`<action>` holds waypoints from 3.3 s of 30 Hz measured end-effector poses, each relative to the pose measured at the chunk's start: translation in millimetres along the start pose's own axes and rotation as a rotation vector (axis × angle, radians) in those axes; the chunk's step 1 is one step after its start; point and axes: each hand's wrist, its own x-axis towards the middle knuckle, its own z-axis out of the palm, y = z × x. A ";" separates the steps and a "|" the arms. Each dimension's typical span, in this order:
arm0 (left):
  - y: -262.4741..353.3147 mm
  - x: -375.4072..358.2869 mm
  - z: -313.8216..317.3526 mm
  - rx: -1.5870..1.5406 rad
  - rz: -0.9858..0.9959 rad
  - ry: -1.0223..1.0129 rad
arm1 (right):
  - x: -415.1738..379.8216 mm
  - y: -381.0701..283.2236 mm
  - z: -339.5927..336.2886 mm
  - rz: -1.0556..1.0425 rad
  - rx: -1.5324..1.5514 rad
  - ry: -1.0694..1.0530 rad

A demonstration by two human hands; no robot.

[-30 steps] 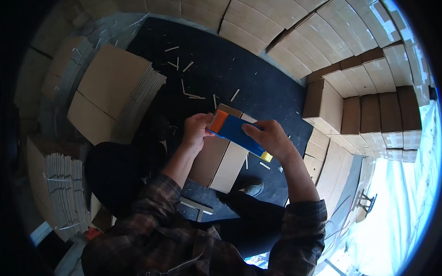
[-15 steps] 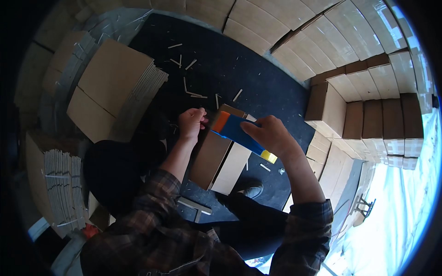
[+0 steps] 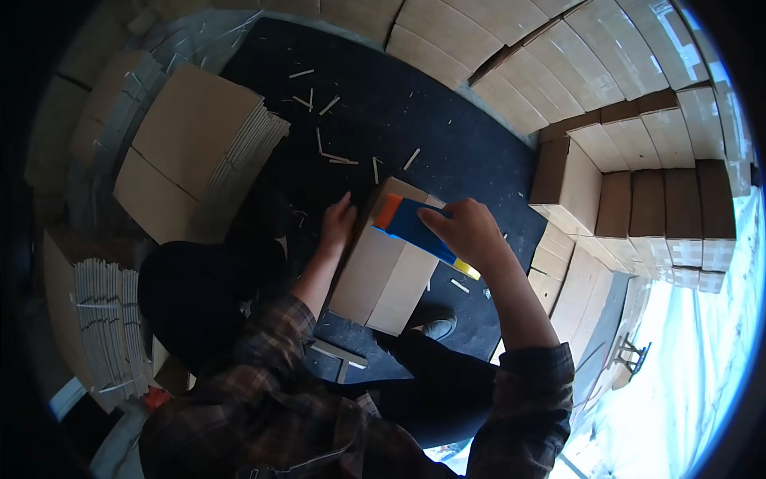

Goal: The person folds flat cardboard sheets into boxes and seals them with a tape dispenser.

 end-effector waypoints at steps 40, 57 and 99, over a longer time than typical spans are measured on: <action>112.3 -159.0 42.7 1.175 0.594 -0.202 | 0.1 16.6 -6.9 -0.305 -0.066 -0.031; 113.2 -163.3 45.8 1.192 0.607 -0.135 | -54.0 229.9 -36.2 -0.147 0.296 0.009; 106.3 -153.6 22.5 0.451 0.640 -0.075 | -99.4 190.9 23.3 -0.083 0.413 0.171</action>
